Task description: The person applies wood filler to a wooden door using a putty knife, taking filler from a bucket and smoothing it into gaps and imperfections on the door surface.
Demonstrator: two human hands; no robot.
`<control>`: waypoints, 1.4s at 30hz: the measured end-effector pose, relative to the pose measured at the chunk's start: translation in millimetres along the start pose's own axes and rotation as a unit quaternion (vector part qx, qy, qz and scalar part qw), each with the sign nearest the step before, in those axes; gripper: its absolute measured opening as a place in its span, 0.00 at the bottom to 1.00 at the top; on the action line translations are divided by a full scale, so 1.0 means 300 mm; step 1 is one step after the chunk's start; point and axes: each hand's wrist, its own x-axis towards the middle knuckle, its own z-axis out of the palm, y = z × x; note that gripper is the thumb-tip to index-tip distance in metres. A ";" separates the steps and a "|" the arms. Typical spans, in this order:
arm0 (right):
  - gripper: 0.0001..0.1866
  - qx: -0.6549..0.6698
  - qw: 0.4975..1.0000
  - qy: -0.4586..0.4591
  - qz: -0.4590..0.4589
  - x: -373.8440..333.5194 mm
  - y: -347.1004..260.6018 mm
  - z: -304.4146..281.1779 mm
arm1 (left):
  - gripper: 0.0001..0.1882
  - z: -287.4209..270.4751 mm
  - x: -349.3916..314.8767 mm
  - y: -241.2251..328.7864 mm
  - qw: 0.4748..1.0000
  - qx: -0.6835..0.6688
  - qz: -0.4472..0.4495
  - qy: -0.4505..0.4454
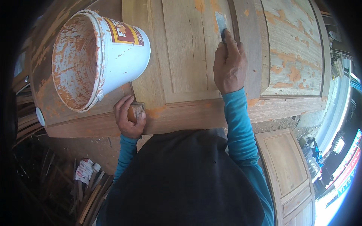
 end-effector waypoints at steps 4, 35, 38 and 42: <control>0.22 -0.048 0.994 -0.101 -0.019 -0.129 -0.042 -0.115 | 0.32 0.006 -0.012 0.002 1.000 -0.013 -0.007 0.010; 0.23 0.035 0.984 -0.168 -0.048 0.190 0.108 -0.073 | 0.34 0.021 -0.018 0.011 0.997 0.031 -0.066 0.034; 0.24 0.002 0.980 -0.181 -0.081 0.221 0.113 -0.056 | 0.34 0.023 -0.019 0.008 0.997 0.036 -0.060 0.036; 0.23 -0.038 0.976 -0.185 -0.108 0.248 0.130 -0.042 | 0.34 0.022 -0.012 0.013 0.997 0.029 -0.056 0.037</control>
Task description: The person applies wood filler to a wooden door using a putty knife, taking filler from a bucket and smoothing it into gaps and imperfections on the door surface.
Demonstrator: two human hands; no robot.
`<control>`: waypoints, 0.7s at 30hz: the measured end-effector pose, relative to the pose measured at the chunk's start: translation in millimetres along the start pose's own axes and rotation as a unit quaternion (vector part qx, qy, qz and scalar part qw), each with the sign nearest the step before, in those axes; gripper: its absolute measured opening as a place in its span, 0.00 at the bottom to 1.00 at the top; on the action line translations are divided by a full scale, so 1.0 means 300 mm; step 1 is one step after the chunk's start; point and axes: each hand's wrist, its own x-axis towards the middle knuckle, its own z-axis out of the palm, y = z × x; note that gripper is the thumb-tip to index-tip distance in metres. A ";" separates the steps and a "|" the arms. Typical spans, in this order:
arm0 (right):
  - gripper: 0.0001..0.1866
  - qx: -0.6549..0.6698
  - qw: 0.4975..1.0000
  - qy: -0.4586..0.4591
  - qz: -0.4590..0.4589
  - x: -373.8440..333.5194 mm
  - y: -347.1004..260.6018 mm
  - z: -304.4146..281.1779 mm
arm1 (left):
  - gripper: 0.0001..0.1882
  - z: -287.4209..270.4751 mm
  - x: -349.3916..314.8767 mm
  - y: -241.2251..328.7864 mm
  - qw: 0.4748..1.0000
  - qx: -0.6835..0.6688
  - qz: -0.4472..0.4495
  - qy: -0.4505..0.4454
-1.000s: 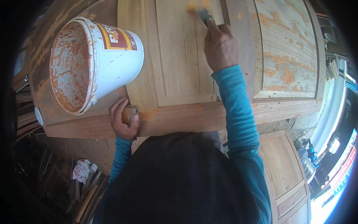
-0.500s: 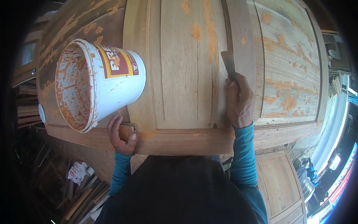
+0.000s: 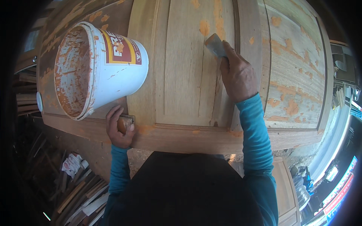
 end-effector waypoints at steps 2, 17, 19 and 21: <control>0.23 -0.028 0.999 -0.015 -0.005 0.016 -0.011 -0.014 | 0.34 0.000 0.000 0.001 1.000 -0.004 -0.001 0.001; 0.23 -0.165 0.959 -0.220 -0.063 0.084 -0.089 -0.178 | 0.33 -0.002 0.005 0.004 0.999 -0.027 0.014 0.010; 0.23 -0.122 0.969 -0.211 -0.045 0.064 -0.085 -0.188 | 0.33 -0.003 0.002 0.002 0.999 -0.026 0.015 0.012; 0.22 -0.075 0.985 -0.153 0.014 0.038 -0.081 -0.184 | 0.33 -0.003 0.007 0.001 0.999 -0.032 0.017 0.009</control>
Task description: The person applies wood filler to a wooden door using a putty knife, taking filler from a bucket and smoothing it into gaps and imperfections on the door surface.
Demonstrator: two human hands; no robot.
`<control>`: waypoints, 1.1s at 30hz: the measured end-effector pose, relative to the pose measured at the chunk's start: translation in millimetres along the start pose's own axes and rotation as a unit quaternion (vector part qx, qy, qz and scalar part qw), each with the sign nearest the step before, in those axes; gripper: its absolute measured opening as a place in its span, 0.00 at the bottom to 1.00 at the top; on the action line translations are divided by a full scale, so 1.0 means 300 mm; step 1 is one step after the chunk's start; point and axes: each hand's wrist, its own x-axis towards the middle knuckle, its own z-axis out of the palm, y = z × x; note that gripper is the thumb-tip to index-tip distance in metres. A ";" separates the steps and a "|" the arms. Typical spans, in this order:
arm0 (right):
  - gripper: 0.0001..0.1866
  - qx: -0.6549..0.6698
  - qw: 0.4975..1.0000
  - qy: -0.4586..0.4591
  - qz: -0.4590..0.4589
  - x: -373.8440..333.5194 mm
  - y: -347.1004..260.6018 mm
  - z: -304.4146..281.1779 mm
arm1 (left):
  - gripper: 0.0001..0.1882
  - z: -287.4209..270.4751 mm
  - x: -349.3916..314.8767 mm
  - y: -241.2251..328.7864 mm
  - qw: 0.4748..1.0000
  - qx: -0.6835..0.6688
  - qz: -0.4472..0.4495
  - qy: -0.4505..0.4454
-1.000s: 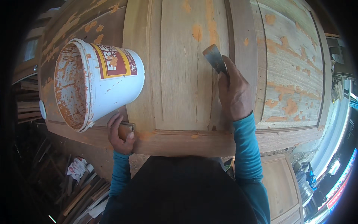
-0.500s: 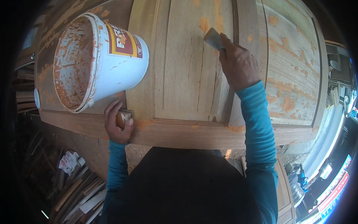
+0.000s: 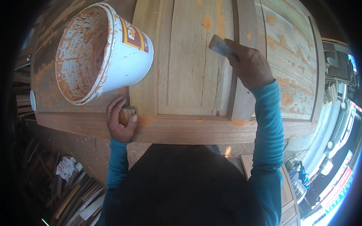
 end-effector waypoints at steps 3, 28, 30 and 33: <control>0.22 0.011 0.994 0.101 -0.049 0.001 0.024 0.072 | 0.33 0.000 -0.001 -0.006 1.000 -0.006 0.001 -0.002; 0.30 0.118 0.991 -0.049 0.044 -0.415 -0.066 0.050 | 0.37 -0.010 -0.004 -0.001 0.999 0.010 0.039 -0.016; 0.30 0.115 0.991 -0.022 0.062 -0.424 -0.056 0.074 | 0.38 -0.003 -0.005 0.007 1.000 0.009 0.029 0.000; 0.31 0.150 0.981 0.054 0.108 -0.447 -0.022 0.125 | 0.40 0.005 -0.005 0.008 0.999 0.033 0.025 0.007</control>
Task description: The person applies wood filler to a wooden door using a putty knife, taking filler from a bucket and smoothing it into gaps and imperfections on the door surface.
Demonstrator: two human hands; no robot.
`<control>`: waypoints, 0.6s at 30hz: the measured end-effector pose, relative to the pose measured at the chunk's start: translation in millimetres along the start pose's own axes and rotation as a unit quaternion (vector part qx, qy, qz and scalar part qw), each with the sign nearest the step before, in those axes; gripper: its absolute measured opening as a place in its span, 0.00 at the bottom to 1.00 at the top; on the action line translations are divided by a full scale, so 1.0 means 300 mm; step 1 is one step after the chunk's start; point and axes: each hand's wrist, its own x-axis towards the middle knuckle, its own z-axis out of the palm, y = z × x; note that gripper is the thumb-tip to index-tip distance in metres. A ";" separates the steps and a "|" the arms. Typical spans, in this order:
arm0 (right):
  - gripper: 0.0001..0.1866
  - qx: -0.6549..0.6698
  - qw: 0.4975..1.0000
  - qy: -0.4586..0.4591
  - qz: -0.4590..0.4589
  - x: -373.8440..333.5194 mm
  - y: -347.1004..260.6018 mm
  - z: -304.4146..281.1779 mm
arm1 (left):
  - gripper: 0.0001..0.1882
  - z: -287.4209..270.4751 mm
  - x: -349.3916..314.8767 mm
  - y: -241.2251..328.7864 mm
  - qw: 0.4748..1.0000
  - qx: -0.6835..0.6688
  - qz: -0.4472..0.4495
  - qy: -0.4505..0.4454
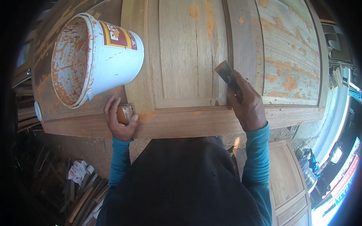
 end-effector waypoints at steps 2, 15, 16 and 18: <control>0.32 0.000 0.998 0.059 0.006 -0.014 0.089 0.023 | 0.39 0.006 -0.005 -0.004 1.000 0.012 -0.009 0.001; 0.34 0.085 0.974 0.209 0.033 -0.094 0.244 0.166 | 0.38 0.020 -0.017 -0.008 0.997 0.053 -0.052 0.011; 0.34 0.091 0.973 0.208 0.040 -0.094 0.245 0.172 | 0.38 0.023 -0.019 -0.011 0.997 0.054 -0.053 0.014; 0.32 0.093 0.973 0.209 0.035 -0.084 0.248 0.172 | 0.37 0.027 -0.018 -0.007 0.997 0.050 -0.056 0.019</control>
